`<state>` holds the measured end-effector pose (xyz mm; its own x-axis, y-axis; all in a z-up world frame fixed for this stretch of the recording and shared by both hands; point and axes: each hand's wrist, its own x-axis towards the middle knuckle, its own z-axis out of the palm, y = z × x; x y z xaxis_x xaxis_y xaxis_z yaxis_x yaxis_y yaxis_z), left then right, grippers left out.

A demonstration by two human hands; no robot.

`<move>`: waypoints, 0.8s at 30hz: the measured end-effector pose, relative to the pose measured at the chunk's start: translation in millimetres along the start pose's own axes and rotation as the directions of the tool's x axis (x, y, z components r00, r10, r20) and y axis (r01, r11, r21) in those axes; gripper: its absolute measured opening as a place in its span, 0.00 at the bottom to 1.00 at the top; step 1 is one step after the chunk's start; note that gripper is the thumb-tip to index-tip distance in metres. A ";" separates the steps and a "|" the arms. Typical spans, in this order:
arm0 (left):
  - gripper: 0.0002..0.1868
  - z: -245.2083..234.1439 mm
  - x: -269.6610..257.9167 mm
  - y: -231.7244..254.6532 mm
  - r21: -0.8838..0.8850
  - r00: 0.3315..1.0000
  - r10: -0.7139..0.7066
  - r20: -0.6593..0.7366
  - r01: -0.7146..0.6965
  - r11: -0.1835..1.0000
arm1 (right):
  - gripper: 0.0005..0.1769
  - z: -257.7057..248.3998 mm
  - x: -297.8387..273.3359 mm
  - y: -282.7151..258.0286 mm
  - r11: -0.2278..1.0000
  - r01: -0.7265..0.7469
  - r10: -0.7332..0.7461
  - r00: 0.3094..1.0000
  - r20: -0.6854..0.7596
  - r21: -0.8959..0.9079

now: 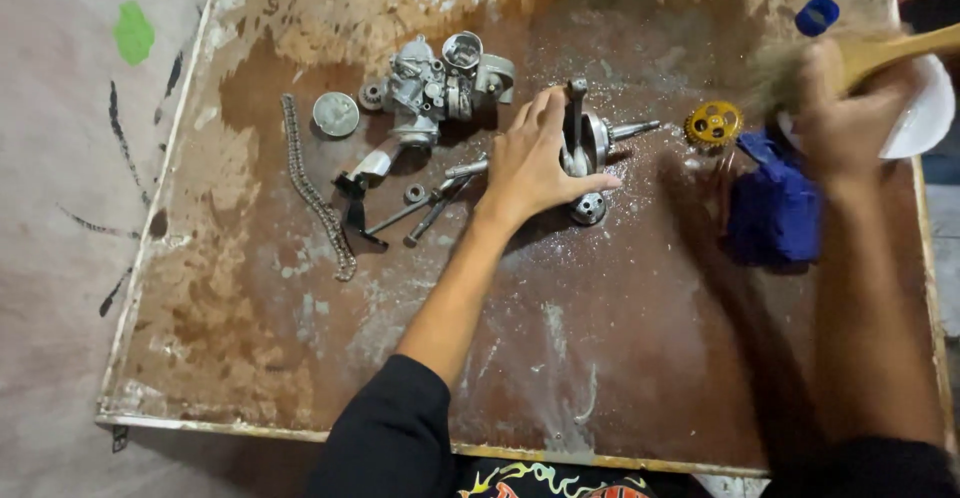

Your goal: The person cleans various disassembled engine parts on a workbench using a brush and a cleaning solution. They scrub a metal chain, a small circular component, and a large crankshaft, repeatedly dipping the brush into a bucket of soapy water.

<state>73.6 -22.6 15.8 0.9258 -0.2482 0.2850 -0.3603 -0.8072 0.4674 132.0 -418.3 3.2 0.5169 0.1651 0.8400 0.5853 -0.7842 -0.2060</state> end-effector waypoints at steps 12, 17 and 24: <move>0.29 -20.5 -5.4 21.3 -0.129 0.985 -0.061 -0.159 0.040 0.991 | 0.04 83.9 45.6 -190.0 0.897 -0.372 0.319 0.918 0.235 0.239; 0.22 -26.2 -7.2 30.4 -0.197 0.962 -0.093 -0.256 0.043 0.980 | 0.06 48.6 32.5 -193.6 0.910 -0.342 0.198 0.853 0.482 0.232; 0.20 -30.1 -6.2 27.7 -0.210 0.962 -0.070 -0.262 0.014 0.978 | 0.08 73.7 57.6 -200.0 0.920 -0.342 0.302 0.931 0.206 0.194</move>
<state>54.4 -27.3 52.2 0.8865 -0.0419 0.4608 -0.3631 -0.6804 0.6366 90.7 -207.8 55.8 0.7867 0.0400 0.6161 0.4828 -0.6616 -0.5737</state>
